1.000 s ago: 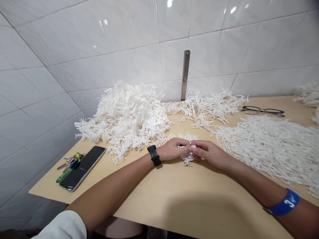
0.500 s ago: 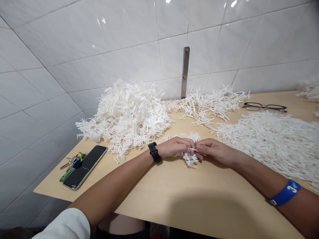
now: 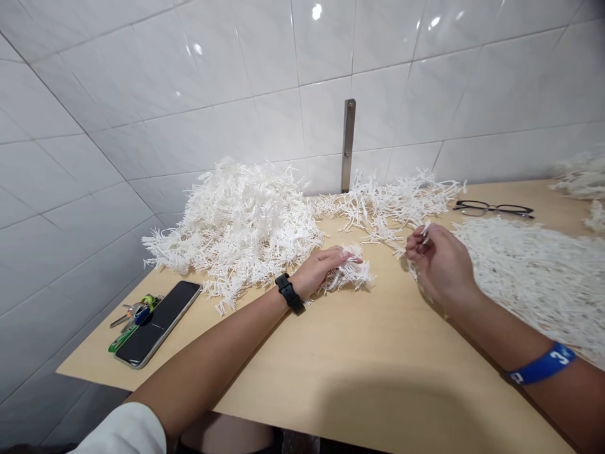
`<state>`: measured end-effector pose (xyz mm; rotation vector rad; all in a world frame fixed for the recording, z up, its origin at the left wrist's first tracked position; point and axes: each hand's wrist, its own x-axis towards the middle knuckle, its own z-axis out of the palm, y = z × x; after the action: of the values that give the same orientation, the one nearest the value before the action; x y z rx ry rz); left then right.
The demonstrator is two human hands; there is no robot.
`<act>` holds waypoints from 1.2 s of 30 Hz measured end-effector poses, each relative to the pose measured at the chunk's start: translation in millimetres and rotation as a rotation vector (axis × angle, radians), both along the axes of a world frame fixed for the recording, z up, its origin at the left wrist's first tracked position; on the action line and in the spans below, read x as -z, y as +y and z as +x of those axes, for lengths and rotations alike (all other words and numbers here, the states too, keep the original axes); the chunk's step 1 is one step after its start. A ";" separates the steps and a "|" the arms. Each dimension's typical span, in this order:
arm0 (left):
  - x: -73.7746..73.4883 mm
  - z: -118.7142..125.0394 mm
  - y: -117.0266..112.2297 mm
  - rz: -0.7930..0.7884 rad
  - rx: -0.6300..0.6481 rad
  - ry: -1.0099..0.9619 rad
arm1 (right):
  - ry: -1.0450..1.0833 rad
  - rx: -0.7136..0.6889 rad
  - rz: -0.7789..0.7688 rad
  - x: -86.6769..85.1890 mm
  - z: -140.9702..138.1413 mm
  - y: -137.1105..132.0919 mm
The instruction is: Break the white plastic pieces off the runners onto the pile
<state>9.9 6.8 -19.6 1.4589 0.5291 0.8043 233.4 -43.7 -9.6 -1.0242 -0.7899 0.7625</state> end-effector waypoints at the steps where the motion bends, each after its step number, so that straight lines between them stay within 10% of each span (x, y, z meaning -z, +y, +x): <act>1: 1.4 -0.3 0.9 -0.016 -0.027 0.002 | 0.037 0.033 -0.007 1.3 3.0 2.7; 9: 3.5 0.5 0.9 -0.094 -0.115 0.026 | -0.117 0.348 -0.092 0.4 15.1 7.2; 19: 4.7 6.0 3.0 -0.191 -0.203 -0.082 | -0.343 0.407 -0.001 1.7 14.3 -2.3; 28: -0.9 7.9 -10.2 -0.020 -0.022 0.050 | -0.918 -0.466 -0.117 -3.0 -35.5 -25.6; 36: -1.6 11.6 -19.9 0.122 -0.037 0.190 | -1.170 -0.462 -0.319 -5.7 -43.6 -30.1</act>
<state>21.5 -13.1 -18.0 1.6525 0.6617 0.7415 189.7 -73.8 -3.9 -1.6144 -2.0017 0.6370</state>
